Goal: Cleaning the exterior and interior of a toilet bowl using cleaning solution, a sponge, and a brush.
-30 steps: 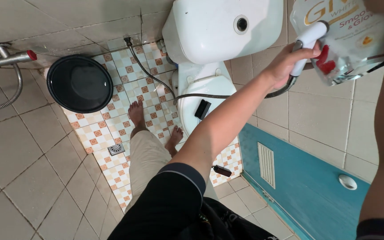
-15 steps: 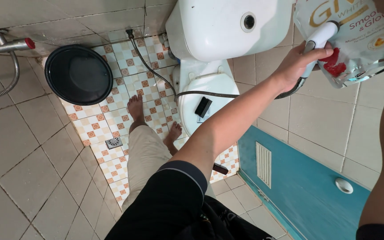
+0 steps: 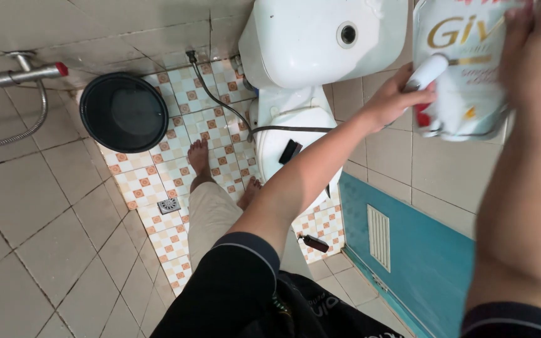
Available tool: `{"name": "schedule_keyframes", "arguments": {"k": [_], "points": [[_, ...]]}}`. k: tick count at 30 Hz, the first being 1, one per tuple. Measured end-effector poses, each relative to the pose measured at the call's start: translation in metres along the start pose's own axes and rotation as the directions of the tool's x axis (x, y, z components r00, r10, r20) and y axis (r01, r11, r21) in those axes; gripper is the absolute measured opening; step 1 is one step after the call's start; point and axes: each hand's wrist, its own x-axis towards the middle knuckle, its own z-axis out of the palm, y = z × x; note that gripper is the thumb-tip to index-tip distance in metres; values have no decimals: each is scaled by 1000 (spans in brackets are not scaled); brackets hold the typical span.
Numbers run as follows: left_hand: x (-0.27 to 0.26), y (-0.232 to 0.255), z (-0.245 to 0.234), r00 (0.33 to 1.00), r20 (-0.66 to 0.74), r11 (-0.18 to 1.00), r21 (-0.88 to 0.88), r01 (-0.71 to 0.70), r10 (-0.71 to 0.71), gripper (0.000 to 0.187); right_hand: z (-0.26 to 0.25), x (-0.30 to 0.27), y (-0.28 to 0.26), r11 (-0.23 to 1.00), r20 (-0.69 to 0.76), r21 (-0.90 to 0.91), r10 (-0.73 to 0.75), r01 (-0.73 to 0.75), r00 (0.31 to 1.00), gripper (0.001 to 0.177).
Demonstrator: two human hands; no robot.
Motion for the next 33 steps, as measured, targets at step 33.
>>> {"name": "schedule_keyframes", "arguments": {"k": [33], "points": [[-174, 173, -99, 920, -365, 394, 873, 286, 141, 20, 113, -146, -142, 614, -483, 782, 705, -107, 519, 21]]}}
